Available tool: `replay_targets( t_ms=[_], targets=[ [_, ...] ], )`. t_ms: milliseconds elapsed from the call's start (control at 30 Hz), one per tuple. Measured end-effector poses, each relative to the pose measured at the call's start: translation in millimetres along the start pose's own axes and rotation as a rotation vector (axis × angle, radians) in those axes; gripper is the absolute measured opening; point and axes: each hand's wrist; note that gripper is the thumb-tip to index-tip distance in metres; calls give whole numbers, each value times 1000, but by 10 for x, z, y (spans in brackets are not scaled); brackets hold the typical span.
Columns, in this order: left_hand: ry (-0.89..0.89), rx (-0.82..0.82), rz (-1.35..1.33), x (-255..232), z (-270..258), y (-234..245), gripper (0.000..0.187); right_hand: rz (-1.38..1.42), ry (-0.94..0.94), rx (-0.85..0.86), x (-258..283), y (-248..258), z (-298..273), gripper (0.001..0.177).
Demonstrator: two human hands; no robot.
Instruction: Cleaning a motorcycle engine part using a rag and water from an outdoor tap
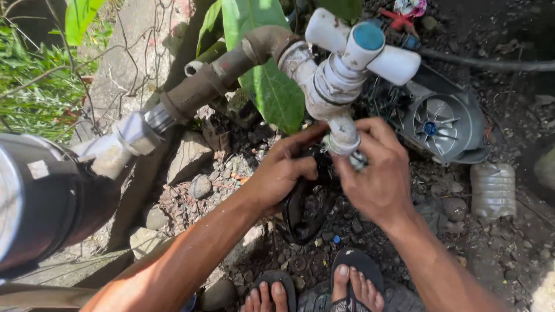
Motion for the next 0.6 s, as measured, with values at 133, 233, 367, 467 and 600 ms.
replay_targets(
  t_ms=[133,233,367,467,600],
  targets=[
    [105,-93,-5,-186,-22,-188,81,68,-26,29,-87,88,142,8],
    [134,-44,88,-273,113,-278,78,145,-140,-56,-214,74,303,8],
    [145,-146,50,-36,261,-75,64,0,82,-8,-125,-13,156,13],
    [81,-77,24,66,185,-22,73,-2,45,75,-184,-50,101,16],
    [-34,69,-8,309,64,16,85,-33,-47,114,-302,-83,-2,16]
  ],
)
Point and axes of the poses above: each hand's wrist, its own z-axis towards the middle knuckle, its own y-axis out of the back of the hand, x = y × z, and after that the axes turned 4 degrees about -x, right-handed
